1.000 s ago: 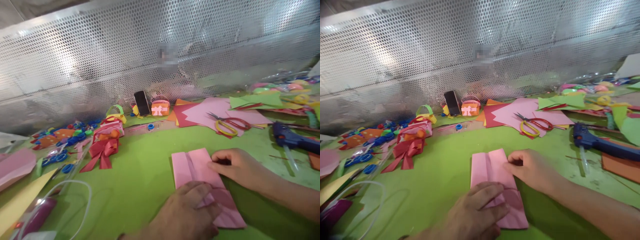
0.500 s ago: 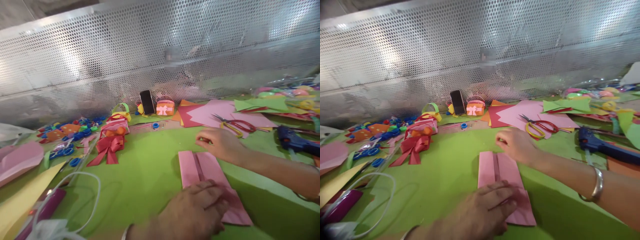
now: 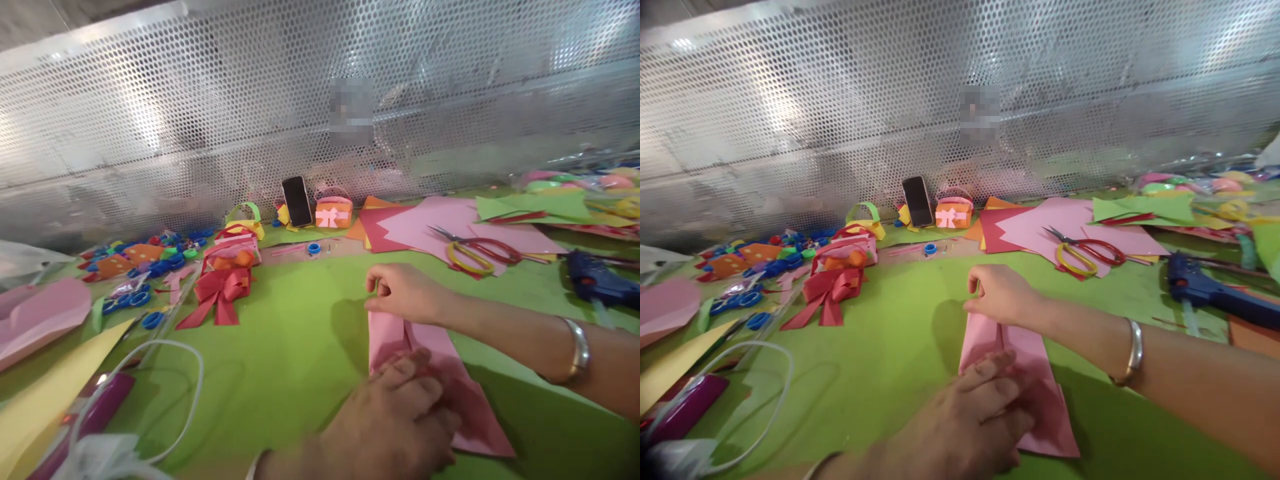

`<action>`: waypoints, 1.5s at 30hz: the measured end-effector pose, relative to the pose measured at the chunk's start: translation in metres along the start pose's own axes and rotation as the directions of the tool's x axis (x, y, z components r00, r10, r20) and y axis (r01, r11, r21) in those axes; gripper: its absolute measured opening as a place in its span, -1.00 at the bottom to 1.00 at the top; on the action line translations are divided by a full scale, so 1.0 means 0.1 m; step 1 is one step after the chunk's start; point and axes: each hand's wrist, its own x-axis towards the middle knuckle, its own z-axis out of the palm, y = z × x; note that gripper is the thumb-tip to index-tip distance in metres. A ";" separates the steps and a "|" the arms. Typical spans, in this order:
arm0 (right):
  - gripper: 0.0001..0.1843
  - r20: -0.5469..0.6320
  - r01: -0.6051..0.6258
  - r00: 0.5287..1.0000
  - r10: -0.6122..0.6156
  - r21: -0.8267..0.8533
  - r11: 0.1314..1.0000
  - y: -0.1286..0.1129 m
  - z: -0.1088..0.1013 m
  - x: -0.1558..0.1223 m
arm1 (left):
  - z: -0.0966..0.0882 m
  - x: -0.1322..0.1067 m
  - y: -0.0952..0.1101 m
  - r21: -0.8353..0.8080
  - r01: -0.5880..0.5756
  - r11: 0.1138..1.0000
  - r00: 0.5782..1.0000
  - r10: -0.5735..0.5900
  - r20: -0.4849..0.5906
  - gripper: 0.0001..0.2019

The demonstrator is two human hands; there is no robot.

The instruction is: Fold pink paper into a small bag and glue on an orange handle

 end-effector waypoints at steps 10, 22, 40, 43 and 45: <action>-0.81 -0.009 0.129 0.991 -0.135 -0.222 0.967 0.11 0.17 0.02 | 0.09 -0.14 0.05 -0.023 0.336 0.941 0.940 -0.334 0.071 -0.51; -0.71 -0.042 -0.032 0.999 0.020 -0.306 0.952 0.14 0.19 0.14 | 0.17 -0.13 0.06 -0.021 0.460 0.887 0.885 -0.457 0.086 -0.42; -0.83 -0.238 -0.033 0.971 -0.017 -0.206 0.978 0.58 -0.13 -0.16 | -0.07 -0.02 0.07 0.035 0.410 0.911 0.906 -0.412 0.097 -0.66; -0.78 -0.189 0.004 0.982 -0.027 -0.119 0.993 0.67 -0.19 -0.34 | -0.17 -0.02 0.08 0.194 0.279 0.940 0.957 -0.289 0.023 -0.51; -0.75 -0.173 0.018 0.985 -0.029 -0.065 0.998 0.67 -0.17 -0.45 | -0.18 -0.03 0.09 0.259 0.267 0.928 0.962 -0.271 -0.020 -0.44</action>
